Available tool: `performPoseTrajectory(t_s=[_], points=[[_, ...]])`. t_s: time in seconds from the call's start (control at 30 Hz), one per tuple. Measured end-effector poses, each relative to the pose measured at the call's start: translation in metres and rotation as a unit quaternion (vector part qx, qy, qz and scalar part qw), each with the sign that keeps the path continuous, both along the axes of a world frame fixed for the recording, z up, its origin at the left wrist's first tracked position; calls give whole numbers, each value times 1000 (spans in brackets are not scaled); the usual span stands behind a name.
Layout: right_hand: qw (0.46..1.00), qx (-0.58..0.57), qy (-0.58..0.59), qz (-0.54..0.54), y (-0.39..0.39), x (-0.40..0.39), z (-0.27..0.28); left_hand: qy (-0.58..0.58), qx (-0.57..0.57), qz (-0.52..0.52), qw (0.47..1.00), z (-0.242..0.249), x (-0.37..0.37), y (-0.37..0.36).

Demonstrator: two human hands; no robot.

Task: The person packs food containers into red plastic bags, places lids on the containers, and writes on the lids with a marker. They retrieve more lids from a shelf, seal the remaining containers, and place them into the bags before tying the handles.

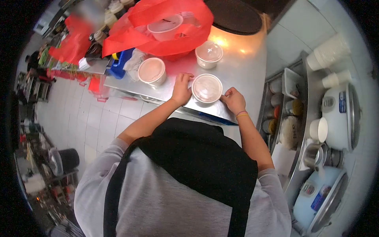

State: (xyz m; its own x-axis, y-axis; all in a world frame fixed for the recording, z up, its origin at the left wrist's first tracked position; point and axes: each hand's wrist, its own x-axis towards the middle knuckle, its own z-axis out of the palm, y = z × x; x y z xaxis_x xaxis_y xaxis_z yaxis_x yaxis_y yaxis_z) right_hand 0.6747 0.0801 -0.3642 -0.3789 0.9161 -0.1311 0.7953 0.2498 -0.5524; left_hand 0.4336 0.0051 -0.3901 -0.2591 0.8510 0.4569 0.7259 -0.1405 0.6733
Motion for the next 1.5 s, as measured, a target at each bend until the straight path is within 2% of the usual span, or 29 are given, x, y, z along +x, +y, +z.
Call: performPoseTrajectory(t_s=[0.03,0.1,0.13,0.17,0.2,0.27,0.3,0.37,0.4,0.5,0.6,0.63,0.67,0.7,0.73,0.8,0.83,0.9,1.0,1.1,1.17,1.3,1.4,1.47,1.5], points=[[994,-24,96,-36,-2,1,-9,82,-7,0,997,4,-5,-4],[950,-78,287,-93,1,-2,-34,-194,-100,-18,976,0,-9,-7],[886,-155,416,-134,-4,-14,-25,-330,-134,-27,934,-5,-8,-7],[797,-235,528,-173,-17,-29,-3,-404,-116,-39,907,-9,1,-6],[686,-314,621,-213,-25,-42,9,-475,-96,-54,873,-12,16,-5],[711,-310,615,-138,-22,-54,10,-560,-102,-72,819,40,54,-14],[721,-305,614,-102,-21,-60,11,-580,-94,-87,805,51,52,-14],[726,-294,610,-116,-31,-74,51,-617,-76,-122,773,63,45,-11],[729,-288,608,-125,-35,-78,65,-594,-78,-114,793,62,44,-10],[766,-283,570,-96,-12,-75,11,-528,-108,-87,838,37,38,-7],[821,-246,501,-115,-14,-75,27,-313,-102,-40,944,13,24,-17],[907,-113,401,-61,-13,-72,31,-237,-69,-12,969,0,14,-21],[958,27,287,-6,-8,-69,35,-178,-46,-49,982,12,2,-36],[971,167,163,48,-5,-69,41,-116,-22,-87,989,41,-16,-57],[970,209,93,76,-13,-78,60,-51,1,-126,991,65,-34,-74],[949,285,-53,126,-38,-98,98,12,52,-137,989,89,-66,-95],[948,263,-99,151,-41,-104,92,42,77,-142,986,97,-82,-104],[937,217,-191,198,-43,-116,76,57,92,-73,991,111,-118,-113],[955,146,-191,174,-33,-122,84,78,111,57,989,114,-187,-120],[960,219,-133,111,-32,-133,100,97,143,147,974,130,-248,-127],[955,212,-181,103,-33,-139,79,102,152,186,965,140,-281,-127],[943,241,-214,82,-37,-152,67,109,189,171,961,160,-337,-101],[968,210,-21,139,-46,-199,94,80,55,54,994,159,-359,-53],[953,236,71,177,-61,-253,104,139,39,45,989,153,-362,-9],[942,264,7,207,-66,-276,106,135,27,38,990,155,-359,8]])
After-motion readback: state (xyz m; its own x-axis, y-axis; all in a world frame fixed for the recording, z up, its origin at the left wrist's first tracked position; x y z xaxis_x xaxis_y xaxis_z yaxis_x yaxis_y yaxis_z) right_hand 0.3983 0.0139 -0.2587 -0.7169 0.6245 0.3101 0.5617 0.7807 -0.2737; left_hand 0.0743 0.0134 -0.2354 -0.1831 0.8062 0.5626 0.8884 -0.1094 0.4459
